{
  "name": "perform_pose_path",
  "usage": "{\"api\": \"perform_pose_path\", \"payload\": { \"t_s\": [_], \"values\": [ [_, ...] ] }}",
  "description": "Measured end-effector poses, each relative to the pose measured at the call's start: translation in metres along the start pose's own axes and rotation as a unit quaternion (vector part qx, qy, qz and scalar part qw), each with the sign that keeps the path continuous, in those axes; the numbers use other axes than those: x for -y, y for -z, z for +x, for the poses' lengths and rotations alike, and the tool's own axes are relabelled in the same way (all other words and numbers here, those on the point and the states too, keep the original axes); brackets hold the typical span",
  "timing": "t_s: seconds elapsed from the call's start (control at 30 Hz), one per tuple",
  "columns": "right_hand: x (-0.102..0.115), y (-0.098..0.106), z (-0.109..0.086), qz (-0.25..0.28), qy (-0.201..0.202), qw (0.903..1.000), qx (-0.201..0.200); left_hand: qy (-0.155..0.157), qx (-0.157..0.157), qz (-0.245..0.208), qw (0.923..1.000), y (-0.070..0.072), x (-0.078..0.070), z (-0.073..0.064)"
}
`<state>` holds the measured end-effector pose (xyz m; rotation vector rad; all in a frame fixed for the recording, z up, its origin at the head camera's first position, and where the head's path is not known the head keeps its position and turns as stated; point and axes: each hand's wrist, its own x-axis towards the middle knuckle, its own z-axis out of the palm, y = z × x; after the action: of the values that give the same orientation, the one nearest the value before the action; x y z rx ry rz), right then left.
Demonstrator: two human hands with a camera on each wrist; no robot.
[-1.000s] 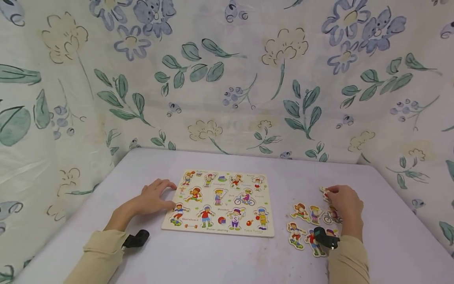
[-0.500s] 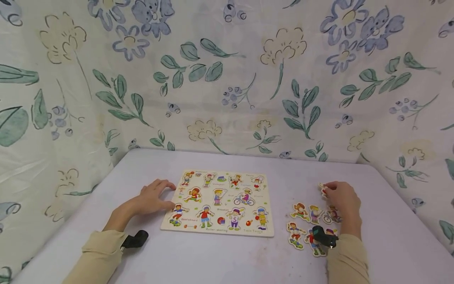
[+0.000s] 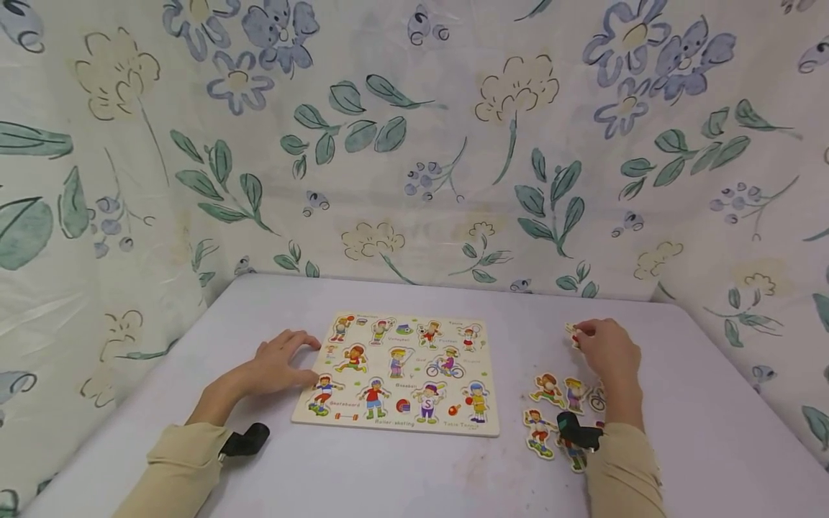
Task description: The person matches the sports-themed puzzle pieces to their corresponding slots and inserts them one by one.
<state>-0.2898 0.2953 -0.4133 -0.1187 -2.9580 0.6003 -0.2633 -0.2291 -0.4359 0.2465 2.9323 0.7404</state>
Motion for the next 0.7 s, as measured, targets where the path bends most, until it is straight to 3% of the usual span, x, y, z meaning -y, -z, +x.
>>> {"api": "perform_pose_path", "payload": {
  "t_s": [0.7],
  "values": [
    [0.049, -0.002, 0.008, -0.011, 0.061, 0.997, -0.046, -0.002, -0.001, -0.001, 1.0, -0.001, 0.001, 0.001]
  ]
}}
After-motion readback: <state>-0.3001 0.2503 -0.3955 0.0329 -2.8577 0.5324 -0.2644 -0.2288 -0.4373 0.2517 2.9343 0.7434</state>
